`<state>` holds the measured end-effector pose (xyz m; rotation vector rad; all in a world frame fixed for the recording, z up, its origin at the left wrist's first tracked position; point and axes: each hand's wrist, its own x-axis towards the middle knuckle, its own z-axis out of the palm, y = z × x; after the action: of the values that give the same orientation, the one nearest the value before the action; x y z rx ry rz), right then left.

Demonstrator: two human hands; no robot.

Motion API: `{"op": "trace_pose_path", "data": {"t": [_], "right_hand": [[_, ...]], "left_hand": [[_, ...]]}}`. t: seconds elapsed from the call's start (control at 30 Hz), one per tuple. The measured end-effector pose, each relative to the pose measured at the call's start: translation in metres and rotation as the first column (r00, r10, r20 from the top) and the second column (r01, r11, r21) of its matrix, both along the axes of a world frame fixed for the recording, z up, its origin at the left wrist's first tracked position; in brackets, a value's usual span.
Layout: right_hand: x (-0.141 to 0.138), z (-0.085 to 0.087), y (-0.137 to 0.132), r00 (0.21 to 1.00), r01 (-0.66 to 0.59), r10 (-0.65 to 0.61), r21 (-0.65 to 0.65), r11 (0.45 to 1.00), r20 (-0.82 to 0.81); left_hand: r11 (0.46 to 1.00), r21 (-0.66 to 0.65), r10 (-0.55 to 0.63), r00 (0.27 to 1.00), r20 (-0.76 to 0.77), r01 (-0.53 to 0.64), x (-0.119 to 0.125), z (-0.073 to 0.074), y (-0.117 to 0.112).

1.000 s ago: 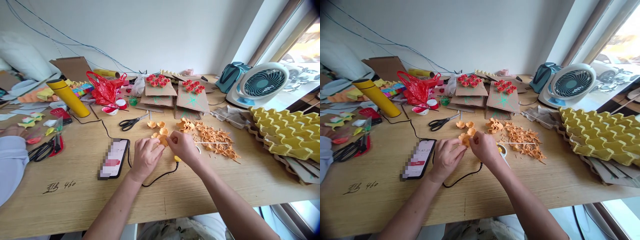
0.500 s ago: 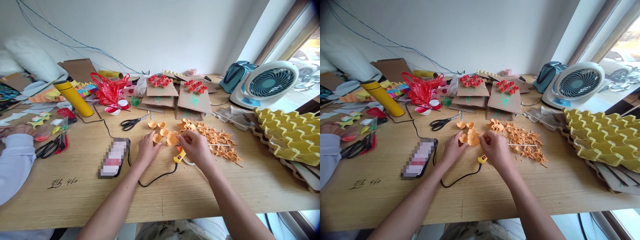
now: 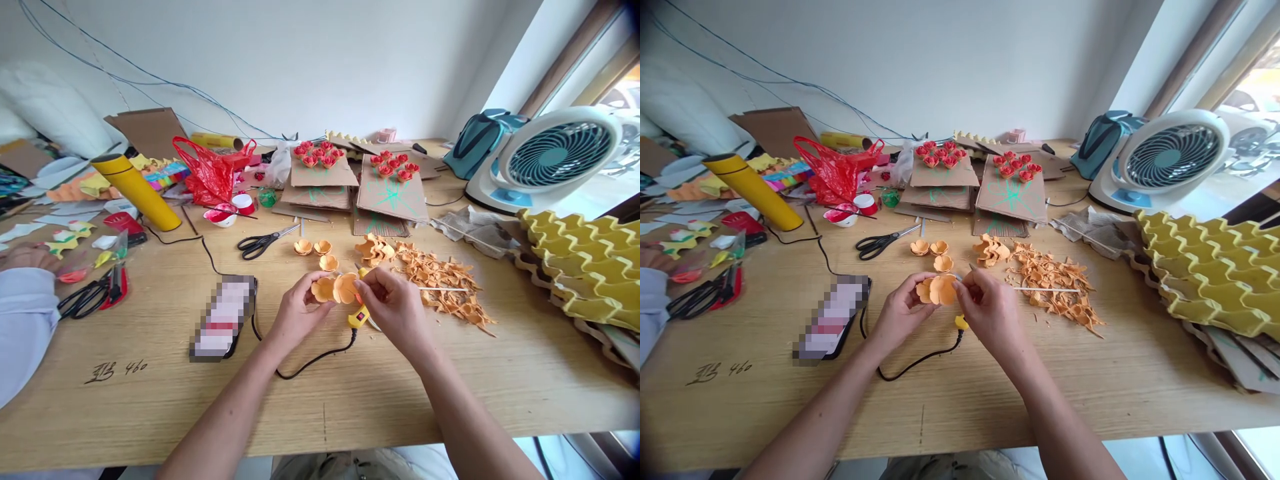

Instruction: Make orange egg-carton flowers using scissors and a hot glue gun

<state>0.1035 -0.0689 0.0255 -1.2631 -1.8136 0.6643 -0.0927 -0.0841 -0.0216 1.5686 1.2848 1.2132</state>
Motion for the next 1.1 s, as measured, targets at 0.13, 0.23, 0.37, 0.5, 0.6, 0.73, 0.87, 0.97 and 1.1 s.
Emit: {"op": "trace_pose_path", "data": {"t": [0.13,0.23,0.37,0.5,0.6,0.73,0.87,0.97,1.1], "right_hand": [[-0.002,-0.003,-0.001,1.0,-0.013,0.013,-0.019,1.0,0.02],[-0.004,-0.004,-0.003,0.998,-0.051,0.053,-0.033,0.998,0.039],[-0.005,-0.006,-0.005,0.994,-0.102,0.103,-0.03,0.994,0.046],[-0.004,-0.009,-0.005,0.993,-0.093,0.094,-0.021,0.995,0.072],[-0.004,-0.011,-0.005,0.993,-0.082,0.083,-0.01,0.997,0.082],[-0.004,-0.012,-0.004,0.995,-0.069,0.071,-0.029,0.997,0.077],[-0.005,-0.013,-0.004,0.994,-0.058,0.062,-0.047,0.997,0.087],[-0.005,-0.014,-0.003,0.994,-0.058,0.062,-0.047,0.997,0.088],[-0.006,-0.016,-0.003,0.993,-0.06,0.064,-0.042,0.997,0.104]], "left_hand": [[0.998,0.049,-0.038,0.997,-0.071,0.042,0.005,0.001,-0.006],[0.996,0.083,-0.031,0.99,-0.136,0.043,0.005,0.001,-0.007],[0.996,0.078,-0.021,0.986,-0.165,0.034,0.005,0.001,-0.009],[0.996,0.088,-0.016,0.983,-0.183,0.033,0.006,0.002,-0.01],[0.992,0.125,0.001,0.974,-0.226,0.028,0.007,0.004,-0.01],[0.986,0.167,0.034,0.967,-0.252,0.009,0.007,0.003,-0.01],[0.981,0.193,0.072,0.959,-0.274,-0.018,0.008,0.003,-0.011],[0.979,0.203,0.078,0.958,-0.277,-0.021,0.01,0.003,-0.012],[0.977,0.213,0.078,0.961,-0.266,-0.021,0.011,0.004,-0.012]]}}
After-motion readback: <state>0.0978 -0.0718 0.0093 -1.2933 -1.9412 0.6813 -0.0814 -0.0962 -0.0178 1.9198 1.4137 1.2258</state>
